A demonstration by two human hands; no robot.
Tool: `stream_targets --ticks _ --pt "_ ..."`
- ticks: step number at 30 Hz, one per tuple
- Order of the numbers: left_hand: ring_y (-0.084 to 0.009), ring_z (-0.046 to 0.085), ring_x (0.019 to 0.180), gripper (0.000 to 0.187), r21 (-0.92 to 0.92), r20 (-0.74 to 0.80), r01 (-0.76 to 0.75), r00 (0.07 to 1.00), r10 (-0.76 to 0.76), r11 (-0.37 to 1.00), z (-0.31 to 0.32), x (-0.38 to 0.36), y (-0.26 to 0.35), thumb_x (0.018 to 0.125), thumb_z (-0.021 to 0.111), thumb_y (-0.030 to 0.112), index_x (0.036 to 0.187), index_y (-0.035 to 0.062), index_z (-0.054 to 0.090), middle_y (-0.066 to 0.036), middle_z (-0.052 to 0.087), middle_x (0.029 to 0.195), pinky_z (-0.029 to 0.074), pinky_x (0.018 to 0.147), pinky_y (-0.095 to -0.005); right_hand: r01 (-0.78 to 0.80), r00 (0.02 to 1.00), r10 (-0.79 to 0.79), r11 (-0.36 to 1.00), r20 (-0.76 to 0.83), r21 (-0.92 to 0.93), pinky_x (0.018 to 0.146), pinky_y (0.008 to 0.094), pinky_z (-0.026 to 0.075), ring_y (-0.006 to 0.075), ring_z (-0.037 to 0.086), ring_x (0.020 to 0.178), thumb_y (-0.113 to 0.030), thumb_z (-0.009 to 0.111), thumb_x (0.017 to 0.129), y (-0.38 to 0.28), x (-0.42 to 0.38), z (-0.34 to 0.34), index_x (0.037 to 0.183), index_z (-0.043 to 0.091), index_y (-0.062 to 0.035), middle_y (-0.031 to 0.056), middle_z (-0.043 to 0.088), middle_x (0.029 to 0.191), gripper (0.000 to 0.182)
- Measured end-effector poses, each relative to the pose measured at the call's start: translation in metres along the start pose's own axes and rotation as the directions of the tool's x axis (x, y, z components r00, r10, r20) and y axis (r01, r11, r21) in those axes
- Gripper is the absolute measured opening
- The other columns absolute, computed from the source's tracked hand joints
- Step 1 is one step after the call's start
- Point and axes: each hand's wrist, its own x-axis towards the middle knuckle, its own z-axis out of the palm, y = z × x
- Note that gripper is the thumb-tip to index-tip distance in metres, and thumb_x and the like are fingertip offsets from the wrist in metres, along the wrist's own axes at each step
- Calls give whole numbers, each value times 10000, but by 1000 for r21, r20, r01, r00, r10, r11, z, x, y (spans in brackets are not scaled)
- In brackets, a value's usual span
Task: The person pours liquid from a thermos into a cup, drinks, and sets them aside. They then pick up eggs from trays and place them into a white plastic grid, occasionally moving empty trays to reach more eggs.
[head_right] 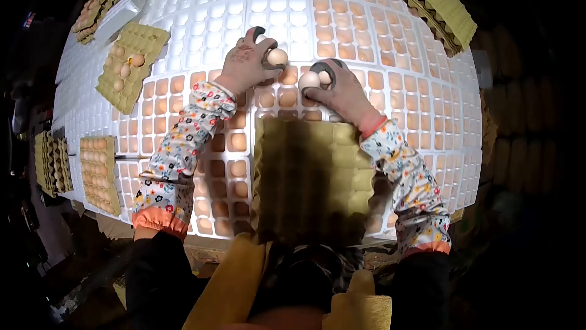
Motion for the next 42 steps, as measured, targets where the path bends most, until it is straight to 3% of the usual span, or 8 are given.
stream_targets --ticks 6,9,15,18,20,28,35,42 --pt "-302 595 1054 390 -246 213 -19 974 73 969 44 108 -58 810 658 204 1190 148 592 -166 551 1232 504 885 -398 279 915 57 626 400 -728 1004 400 457 355 513 1243 -305 710 770 41 156 1 1336 548 -225 133 309 1533 594" --pt "-197 664 772 377 -905 416 405 906 -75 -127 34 94 -73 919 579 127 1274 12 530 -151 658 1064 563 646 -310 230 955 -72 796 289 -560 963 407 468 325 575 1151 -340 626 819 60 203 2 1290 586 -188 169 513 1376 497" --pt "-256 653 734 452 -744 322 336 938 131 -578 56 73 -89 1000 436 283 1286 -61 499 -251 635 1139 522 588 -340 212 901 -286 947 -327 -242 931 438 462 368 594 1045 -267 528 883 92 255 52 1141 632 -39 193 646 1095 361" --pt "-273 651 751 491 -893 359 400 910 -209 209 49 86 -77 954 512 401 1237 2 559 -227 647 1062 529 640 -381 204 870 -189 979 -455 -16 901 413 470 357 608 1008 -225 535 891 80 222 51 1138 625 -17 214 649 1088 336" --pt "-308 646 944 505 -147 1 206 978 -208 967 50 94 -59 891 586 452 1255 101 580 -210 634 1061 513 844 -412 120 905 -39 979 -424 167 886 373 474 317 619 990 -198 551 898 78 186 45 1156 619 -5 204 654 1074 329" --pt "-350 255 1413 628 88 -64 390 921 -385 917 96 88 -88 952 430 459 1463 104 352 -180 338 1505 49 1126 -662 -15 950 169 865 -262 502 973 274 444 150 588 1100 -94 529 975 19 -54 9 1277 544 61 99 635 1205 340" --pt "-391 480 1158 512 -256 -370 90 911 -183 963 14 -123 3 848 670 321 1276 79 528 -170 518 1292 381 982 -478 -29 942 158 917 -296 397 939 273 469 147 615 1045 -85 552 959 11 -181 7 1239 582 57 96 663 1166 315" --pt "-315 567 1027 447 -334 104 -164 972 209 928 -24 -326 180 765 700 137 1191 45 598 -141 566 1164 488 833 -408 -8 982 66 951 -178 308 910 313 477 212 626 1004 -177 643 895 20 -232 55 1177 622 12 133 659 1121 340"
